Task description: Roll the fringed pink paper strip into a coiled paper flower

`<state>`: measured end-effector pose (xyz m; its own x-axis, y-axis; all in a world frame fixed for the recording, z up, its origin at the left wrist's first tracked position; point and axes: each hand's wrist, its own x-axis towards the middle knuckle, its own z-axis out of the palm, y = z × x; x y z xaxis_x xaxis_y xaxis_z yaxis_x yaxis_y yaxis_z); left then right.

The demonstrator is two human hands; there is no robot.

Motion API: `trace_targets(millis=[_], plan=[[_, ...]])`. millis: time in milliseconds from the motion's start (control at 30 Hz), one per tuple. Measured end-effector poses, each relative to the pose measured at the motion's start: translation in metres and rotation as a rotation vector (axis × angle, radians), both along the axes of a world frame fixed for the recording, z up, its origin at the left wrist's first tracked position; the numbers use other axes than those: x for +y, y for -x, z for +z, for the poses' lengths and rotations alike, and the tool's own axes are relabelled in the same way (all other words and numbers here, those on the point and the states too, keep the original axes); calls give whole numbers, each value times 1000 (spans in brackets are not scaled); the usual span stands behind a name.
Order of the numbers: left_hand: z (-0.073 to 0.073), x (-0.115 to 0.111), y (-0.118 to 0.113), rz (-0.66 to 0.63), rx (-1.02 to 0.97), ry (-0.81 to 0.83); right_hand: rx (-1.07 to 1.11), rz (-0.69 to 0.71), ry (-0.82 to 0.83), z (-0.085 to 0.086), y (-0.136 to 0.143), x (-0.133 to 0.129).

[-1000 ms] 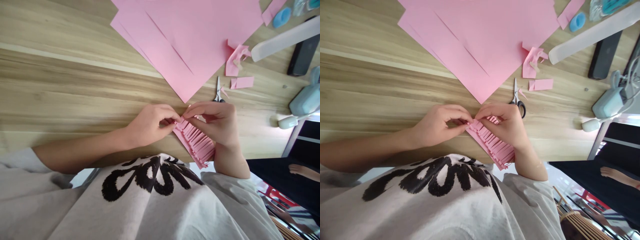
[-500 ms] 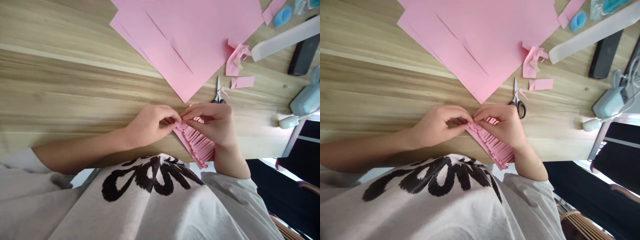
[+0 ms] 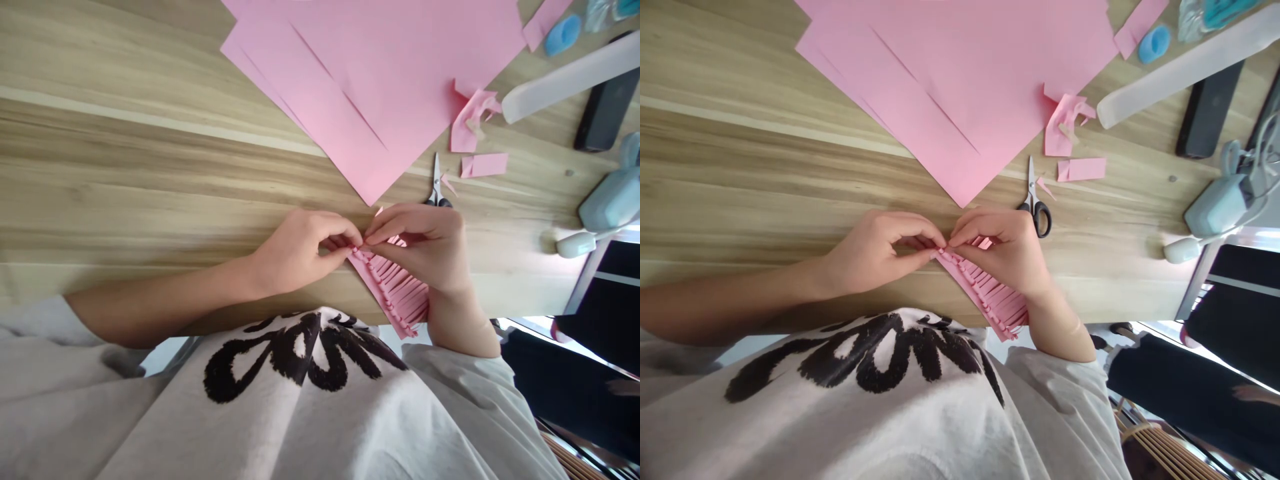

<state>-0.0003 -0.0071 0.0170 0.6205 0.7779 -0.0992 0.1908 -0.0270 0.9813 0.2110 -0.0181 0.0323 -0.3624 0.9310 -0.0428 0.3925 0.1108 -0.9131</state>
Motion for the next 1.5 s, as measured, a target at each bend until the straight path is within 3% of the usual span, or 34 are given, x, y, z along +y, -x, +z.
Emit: trace_targets(millis=[267,600,867,1233,1500], plan=[[0,0,0,9,-6,11,56,28,57,-1,-2,-1],[1,-1,0,16,11,-7,39,-68,31,-2,2,-5],[0,-1,0,8,2,-27,20,9,12,1,2,-2],[0,-1,0,9,4,-45,106,-5,73,-1,-1,-4],[1,0,0,16,1,-47,82,14,29,-1,1,-1]])
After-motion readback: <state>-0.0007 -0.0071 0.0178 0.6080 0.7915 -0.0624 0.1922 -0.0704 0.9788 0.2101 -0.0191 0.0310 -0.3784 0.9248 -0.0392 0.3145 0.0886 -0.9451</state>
